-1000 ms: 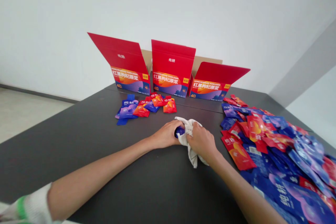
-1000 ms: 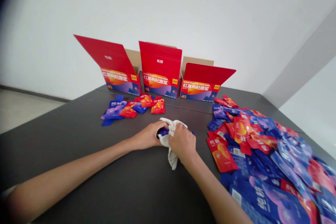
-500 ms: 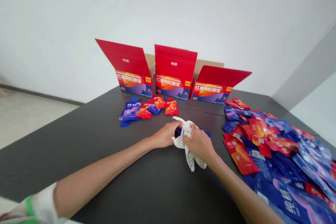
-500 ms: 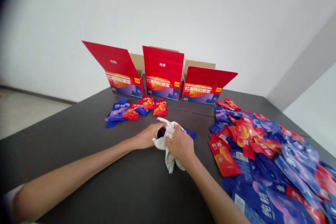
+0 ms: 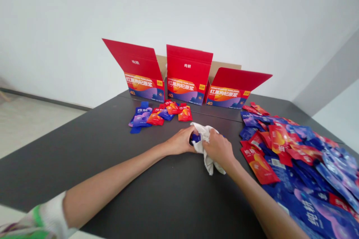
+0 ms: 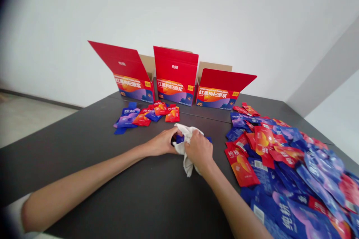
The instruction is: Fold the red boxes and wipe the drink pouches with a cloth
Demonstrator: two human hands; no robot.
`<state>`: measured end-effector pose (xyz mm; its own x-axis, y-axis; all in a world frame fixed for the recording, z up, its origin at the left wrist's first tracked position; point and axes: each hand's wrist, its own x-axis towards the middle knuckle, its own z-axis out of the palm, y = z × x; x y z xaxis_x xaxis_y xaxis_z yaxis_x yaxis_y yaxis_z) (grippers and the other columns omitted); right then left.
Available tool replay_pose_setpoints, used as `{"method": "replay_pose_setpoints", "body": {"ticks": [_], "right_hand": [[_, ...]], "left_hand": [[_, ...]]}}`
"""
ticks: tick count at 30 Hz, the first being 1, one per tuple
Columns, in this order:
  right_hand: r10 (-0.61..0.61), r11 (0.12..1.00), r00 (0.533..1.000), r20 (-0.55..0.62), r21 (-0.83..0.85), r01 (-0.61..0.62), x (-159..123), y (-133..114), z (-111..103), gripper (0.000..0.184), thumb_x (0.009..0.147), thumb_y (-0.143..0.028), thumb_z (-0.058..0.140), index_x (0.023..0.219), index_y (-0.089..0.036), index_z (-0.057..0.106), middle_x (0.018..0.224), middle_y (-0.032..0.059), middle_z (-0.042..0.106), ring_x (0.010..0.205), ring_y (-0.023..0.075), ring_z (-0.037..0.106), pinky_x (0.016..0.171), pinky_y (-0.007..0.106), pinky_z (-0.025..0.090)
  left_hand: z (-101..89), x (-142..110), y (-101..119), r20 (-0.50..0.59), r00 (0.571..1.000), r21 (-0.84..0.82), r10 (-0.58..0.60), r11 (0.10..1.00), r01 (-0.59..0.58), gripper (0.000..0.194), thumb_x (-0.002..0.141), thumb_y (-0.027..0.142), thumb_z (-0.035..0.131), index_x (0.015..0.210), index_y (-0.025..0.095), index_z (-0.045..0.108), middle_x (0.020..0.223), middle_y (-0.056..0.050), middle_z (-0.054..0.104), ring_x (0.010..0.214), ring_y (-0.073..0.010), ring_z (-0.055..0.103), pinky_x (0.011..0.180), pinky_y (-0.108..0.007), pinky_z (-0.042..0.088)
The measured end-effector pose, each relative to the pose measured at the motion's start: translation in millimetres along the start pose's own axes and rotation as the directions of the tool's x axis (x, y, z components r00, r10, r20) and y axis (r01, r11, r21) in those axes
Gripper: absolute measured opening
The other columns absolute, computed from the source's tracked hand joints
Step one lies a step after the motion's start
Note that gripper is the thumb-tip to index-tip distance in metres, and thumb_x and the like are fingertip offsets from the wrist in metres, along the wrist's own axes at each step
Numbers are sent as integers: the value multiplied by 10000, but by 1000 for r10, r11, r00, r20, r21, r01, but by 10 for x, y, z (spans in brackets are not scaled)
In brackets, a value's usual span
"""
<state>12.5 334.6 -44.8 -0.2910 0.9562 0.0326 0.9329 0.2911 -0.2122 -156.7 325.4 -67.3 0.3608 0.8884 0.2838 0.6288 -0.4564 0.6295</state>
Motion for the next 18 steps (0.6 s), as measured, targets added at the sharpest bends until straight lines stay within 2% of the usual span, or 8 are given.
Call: {"method": "replay_pose_setpoints", "body": {"ticks": [2, 6, 8, 9, 12, 14, 16, 18], "right_hand": [[48, 998, 999, -13, -35, -48, 11, 13, -21, 290, 796, -329, 437, 1036, -168, 461, 981, 124, 625, 885, 259, 608, 666, 296, 382], [-166, 983, 985, 47, 89, 161, -25, -55, -20, 275, 809, -329, 421, 1033, -174, 457, 956, 89, 637, 896, 233, 606, 673, 271, 376], [-217, 972, 973, 77, 111, 208, -25, -41, -24, 295, 809, -354, 423, 1048, -185, 455, 957, 77, 640, 900, 234, 606, 671, 269, 375], [-190, 979, 978, 85, 86, 182, -14, -11, -31, 304, 808, -360, 422, 1056, -187, 456, 960, 81, 640, 899, 242, 606, 669, 276, 377], [0, 999, 998, 65, -41, 3, 34, 99, -51, 320, 804, -363, 426, 1062, -177, 462, 981, 114, 631, 892, 273, 607, 663, 302, 382], [38, 998, 999, 37, -58, -35, 40, 116, -44, 314, 805, -351, 428, 1059, -170, 461, 987, 121, 627, 896, 269, 604, 667, 300, 381], [-78, 997, 996, 36, 6, 78, 11, 69, -19, 301, 810, -343, 420, 1056, -173, 456, 969, 103, 631, 895, 246, 603, 674, 286, 376], [-226, 972, 973, 44, 79, 222, -27, 9, 6, 293, 816, -344, 406, 1050, -174, 454, 938, 85, 637, 884, 229, 604, 677, 277, 371]], "left_hand": [[0, 4, 10, -2, 1000, 13, -27, 1000, 27, 487, 575, 383, 734, 949, 182, 494, 887, -13, 606, 772, -193, 573, 651, -267, 425], [7, 12, -10, 14, 999, -45, 42, 998, -42, 307, 681, 239, 628, 955, 170, 507, 929, -23, 612, 823, -194, 583, 708, -269, 428], [10, 13, -14, 12, 999, -51, 44, 998, -44, 284, 687, 196, 603, 957, 169, 520, 963, -34, 614, 874, -205, 582, 745, -276, 425], [11, 13, -10, 4, 999, -42, 32, 999, -32, 303, 675, 207, 622, 958, 170, 521, 970, -38, 613, 879, -208, 580, 748, -279, 424], [6, 8, 21, -9, 999, 10, -32, 999, 32, 425, 604, 322, 711, 953, 178, 514, 909, -28, 616, 792, -198, 576, 688, -279, 426], [1, 8, 40, -3, 999, 19, -51, 998, 51, 456, 580, 361, 728, 939, 181, 511, 866, -14, 614, 741, -187, 568, 653, -272, 423], [-3, 15, 47, 5, 1000, -10, -24, 1000, 24, 379, 612, 303, 701, 924, 179, 525, 893, -20, 620, 785, -192, 575, 692, -275, 429], [-4, 25, 47, 26, 1000, -46, 15, 999, -14, 280, 642, 204, 646, 904, 175, 550, 948, -33, 625, 862, -203, 577, 756, -282, 427]]}}
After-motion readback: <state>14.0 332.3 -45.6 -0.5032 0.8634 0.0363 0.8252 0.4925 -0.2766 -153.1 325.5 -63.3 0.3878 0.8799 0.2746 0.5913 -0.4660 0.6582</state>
